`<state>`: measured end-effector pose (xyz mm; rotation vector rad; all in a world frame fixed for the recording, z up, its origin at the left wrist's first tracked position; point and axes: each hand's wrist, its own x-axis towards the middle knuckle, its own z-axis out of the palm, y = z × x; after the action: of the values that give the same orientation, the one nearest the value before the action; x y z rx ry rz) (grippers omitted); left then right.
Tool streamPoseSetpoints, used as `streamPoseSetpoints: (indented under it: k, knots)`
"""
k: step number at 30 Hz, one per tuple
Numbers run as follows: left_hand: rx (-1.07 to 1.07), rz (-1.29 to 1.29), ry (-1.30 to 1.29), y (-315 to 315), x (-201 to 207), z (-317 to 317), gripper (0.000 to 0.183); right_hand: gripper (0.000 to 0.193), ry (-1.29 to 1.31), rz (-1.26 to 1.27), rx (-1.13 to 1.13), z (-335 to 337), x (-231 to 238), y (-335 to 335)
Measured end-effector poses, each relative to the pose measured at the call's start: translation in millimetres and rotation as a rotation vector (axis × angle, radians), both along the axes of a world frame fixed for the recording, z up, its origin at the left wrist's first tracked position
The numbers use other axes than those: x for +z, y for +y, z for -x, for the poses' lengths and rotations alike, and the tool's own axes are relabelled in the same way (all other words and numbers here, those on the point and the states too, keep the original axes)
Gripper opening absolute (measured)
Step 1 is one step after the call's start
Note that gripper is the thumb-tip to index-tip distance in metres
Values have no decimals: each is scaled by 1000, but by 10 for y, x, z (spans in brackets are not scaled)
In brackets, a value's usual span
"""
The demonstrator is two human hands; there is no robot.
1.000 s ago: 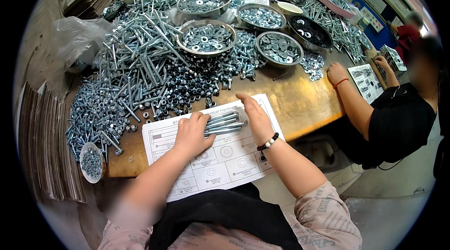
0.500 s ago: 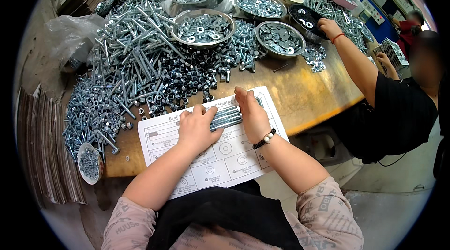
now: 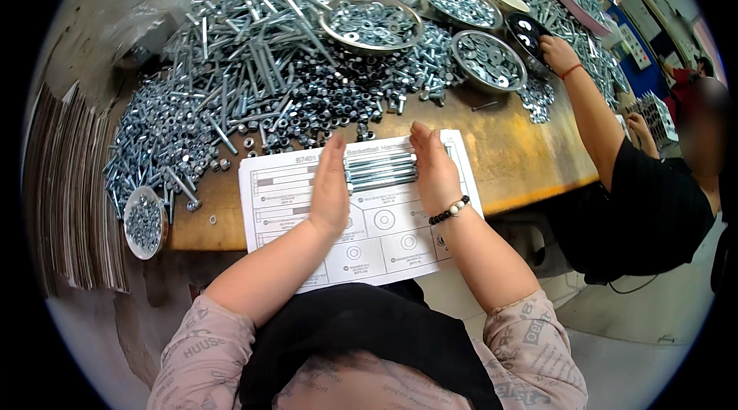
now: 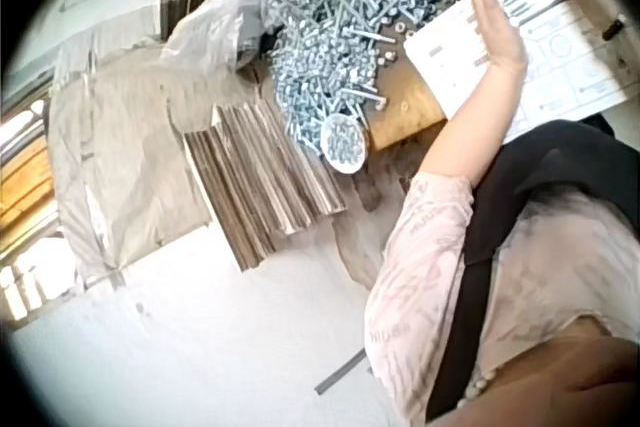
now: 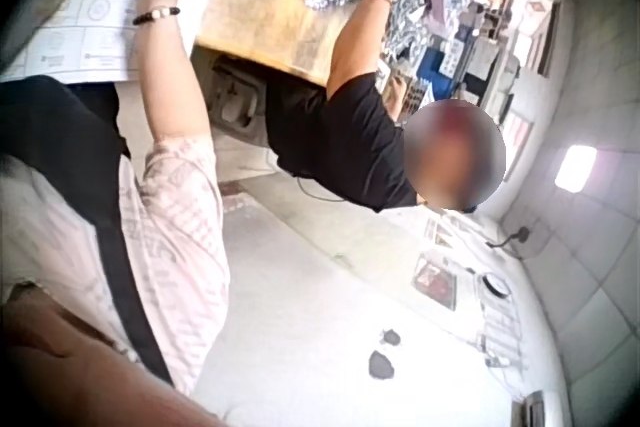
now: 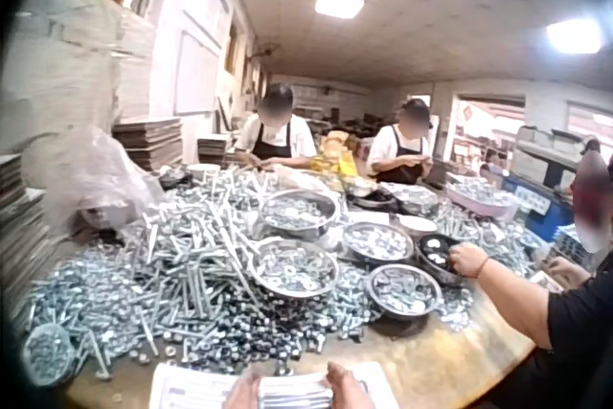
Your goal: The person sorts metal fasteners, including bolts, nuts, and washers, from a large pile on a table. They place the sorted items onto a printed instruction sheet that has designated areas for each type of hardware. The person repeatedly picks up fasteners and arranges them on the sheet.
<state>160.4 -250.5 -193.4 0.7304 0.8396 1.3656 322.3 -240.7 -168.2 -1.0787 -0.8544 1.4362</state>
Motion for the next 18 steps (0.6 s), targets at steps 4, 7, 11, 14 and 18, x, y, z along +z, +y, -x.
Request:
streamPoseSetpoints:
  k: [4,7,11,14,18]
  knots:
    - [-48,-32,27,-21,71,51,59,67,-30,10,19,-6,43,-12]
    - [-56,-32,165,-121,271,221,46,63,-107,-3,-5,-49,89,-23]
    - [-19,-200,485,-325,297,767,31,54,-68,-30,30,99,270,-38]
    - [70,-248,636,-451,262,1315,23,41,-43,-45,78,261,338,-61]
    - [310,-158,820,-538,231,2186,35,32,-56,3,209,501,318,-74]
